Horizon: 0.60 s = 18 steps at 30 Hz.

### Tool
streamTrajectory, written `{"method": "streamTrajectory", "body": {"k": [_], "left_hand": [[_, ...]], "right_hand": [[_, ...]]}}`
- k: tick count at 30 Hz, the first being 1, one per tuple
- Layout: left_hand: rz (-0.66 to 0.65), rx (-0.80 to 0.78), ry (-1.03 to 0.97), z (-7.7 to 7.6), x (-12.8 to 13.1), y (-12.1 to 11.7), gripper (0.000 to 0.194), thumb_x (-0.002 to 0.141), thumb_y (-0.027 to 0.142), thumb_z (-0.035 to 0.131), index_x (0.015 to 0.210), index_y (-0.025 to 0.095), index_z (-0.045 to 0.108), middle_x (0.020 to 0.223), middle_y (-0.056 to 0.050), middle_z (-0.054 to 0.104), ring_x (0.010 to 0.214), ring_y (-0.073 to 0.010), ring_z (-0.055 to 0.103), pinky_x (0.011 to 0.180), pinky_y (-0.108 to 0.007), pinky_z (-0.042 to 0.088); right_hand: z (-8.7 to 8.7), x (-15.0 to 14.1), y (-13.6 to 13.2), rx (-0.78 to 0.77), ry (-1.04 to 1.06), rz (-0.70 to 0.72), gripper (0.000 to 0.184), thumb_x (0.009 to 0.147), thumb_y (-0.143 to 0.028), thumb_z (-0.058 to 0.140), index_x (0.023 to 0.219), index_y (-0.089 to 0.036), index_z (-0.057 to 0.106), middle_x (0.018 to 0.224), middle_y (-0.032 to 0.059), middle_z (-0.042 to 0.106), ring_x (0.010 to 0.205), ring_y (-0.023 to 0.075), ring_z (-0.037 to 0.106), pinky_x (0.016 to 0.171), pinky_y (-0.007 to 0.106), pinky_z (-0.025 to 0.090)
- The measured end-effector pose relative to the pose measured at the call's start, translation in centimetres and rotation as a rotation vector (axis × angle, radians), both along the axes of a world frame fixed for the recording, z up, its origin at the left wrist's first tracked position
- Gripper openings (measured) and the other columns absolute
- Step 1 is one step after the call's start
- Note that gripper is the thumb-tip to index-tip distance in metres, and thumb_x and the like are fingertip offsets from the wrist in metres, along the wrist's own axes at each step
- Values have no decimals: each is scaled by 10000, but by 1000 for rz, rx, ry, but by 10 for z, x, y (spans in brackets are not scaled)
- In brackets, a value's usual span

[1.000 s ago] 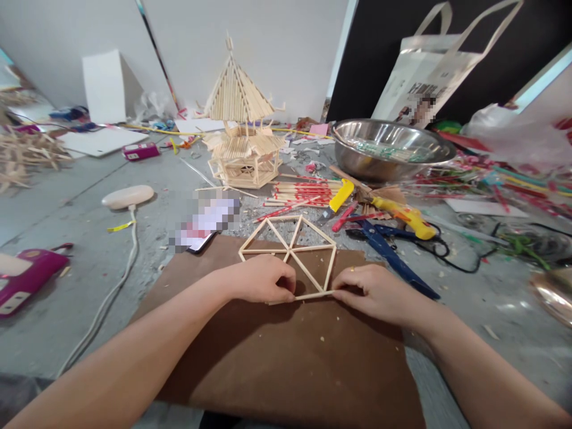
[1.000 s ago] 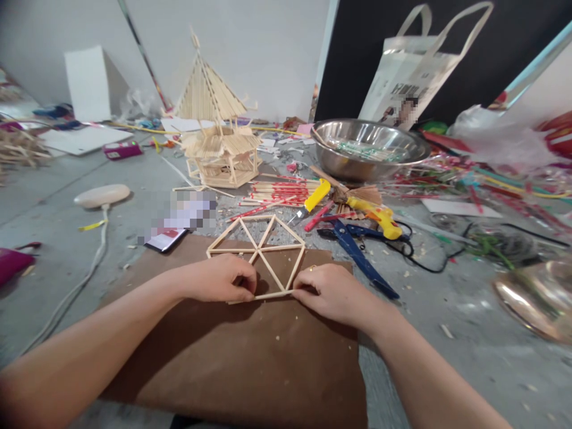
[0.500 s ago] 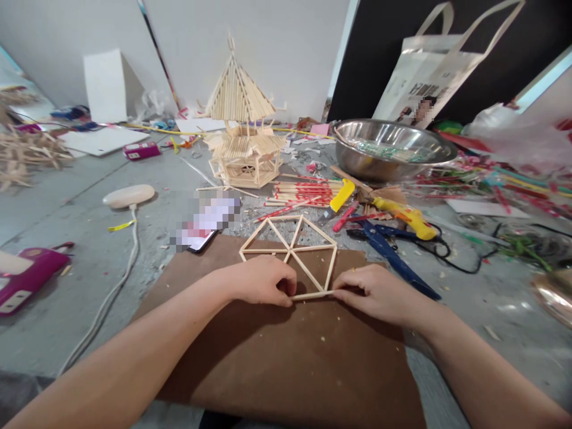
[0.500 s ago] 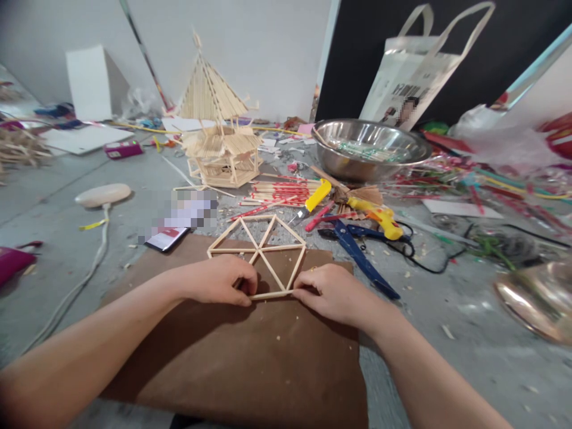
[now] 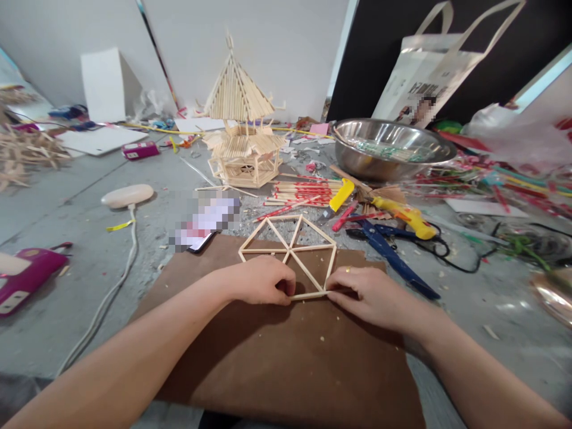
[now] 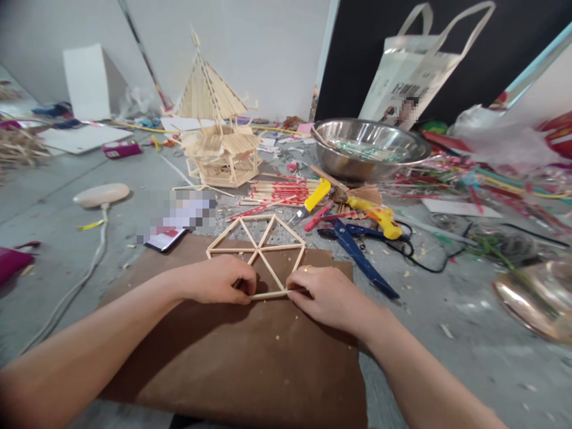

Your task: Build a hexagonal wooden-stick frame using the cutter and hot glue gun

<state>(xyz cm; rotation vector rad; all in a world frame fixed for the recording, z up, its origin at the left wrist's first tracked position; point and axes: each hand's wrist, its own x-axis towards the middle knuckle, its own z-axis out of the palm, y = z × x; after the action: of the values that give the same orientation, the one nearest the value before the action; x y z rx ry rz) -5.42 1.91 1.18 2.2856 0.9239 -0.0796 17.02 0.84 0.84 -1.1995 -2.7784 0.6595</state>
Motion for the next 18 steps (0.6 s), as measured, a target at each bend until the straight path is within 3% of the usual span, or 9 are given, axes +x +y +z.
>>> {"method": "streamTrajectory", "body": {"k": [18], "left_hand": [[-6,21,5,-1,0,1,156,685,298,515,764,198,606,736,18,605,654,-98,513,564,-194,339]], "right_hand": [[-1,-7,-4,36,-15,-54,134,772,-243,423,709,-192,529,716,10,581,601,103,496,533,209,307]]}}
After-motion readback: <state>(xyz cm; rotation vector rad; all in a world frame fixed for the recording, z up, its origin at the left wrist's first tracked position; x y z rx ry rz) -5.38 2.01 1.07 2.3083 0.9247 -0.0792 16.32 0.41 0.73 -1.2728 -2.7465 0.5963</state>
